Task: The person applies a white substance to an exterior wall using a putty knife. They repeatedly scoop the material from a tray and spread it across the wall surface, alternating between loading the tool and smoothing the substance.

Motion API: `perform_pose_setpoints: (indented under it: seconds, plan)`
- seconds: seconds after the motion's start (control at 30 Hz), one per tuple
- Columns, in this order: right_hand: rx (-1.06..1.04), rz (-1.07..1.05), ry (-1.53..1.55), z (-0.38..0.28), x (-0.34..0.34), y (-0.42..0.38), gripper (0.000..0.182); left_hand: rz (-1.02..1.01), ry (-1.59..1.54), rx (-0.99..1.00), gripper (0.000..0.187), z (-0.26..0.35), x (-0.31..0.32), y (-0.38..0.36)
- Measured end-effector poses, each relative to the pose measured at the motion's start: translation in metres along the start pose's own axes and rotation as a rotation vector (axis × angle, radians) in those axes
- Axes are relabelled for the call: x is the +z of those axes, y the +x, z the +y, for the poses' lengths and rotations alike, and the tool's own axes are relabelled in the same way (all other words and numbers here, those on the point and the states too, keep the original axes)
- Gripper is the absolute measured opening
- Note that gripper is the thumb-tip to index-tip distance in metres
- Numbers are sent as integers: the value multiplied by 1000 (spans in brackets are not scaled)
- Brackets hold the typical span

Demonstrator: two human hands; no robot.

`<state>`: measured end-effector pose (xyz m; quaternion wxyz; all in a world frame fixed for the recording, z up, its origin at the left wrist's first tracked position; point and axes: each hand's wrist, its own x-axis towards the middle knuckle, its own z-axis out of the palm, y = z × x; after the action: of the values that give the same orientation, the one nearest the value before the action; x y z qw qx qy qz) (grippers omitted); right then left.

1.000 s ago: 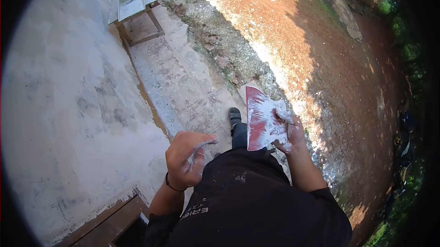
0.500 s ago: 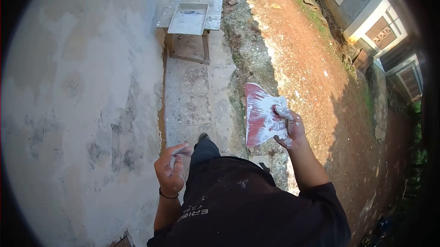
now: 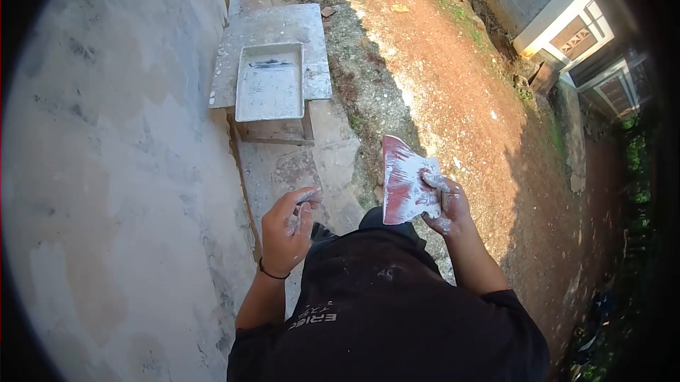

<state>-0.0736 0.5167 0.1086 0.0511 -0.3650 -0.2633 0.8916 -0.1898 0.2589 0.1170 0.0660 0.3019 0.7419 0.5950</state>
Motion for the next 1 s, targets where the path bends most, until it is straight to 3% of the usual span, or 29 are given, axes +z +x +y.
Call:
perform_pose_setpoints:
  seconds: [0.1,0.2,0.37,0.43,0.5,0.57,0.63,0.7,0.77,0.83,1.0]
  plan:
    - [12,25,-43,-11,43,67,18,50,-62,-117,22,-42,-14,48]
    - [190,-39,-96,-19,73,162,17,112,-44,-237,22,-99,-24,86]
    - [278,-118,-461,-25,134,349,20,398,18,-596,24,-205,-20,139]
    - [128,-166,-910,-20,151,419,25,446,-27,-706,26,-231,-15,164]
    - [141,-170,-859,-12,170,470,29,594,-162,-884,29,-244,-14,202]
    - [-242,-196,-1544,-15,195,513,31,570,-178,-932,30,-259,-18,236]
    - [-224,-90,-1555,-6,208,557,28,346,-154,-895,29,-283,-24,263]
    - [-481,-63,-1553,10,206,604,23,263,-154,-960,29,-318,-33,290]
    - [-363,66,-1633,25,211,636,23,226,-201,-934,29,-355,-41,307]
    - [-573,122,-1677,44,206,665,28,154,-193,-957,29,-384,-55,325]
    - [-481,266,-1892,93,201,687,28,-28,-203,-936,32,-421,-95,333]
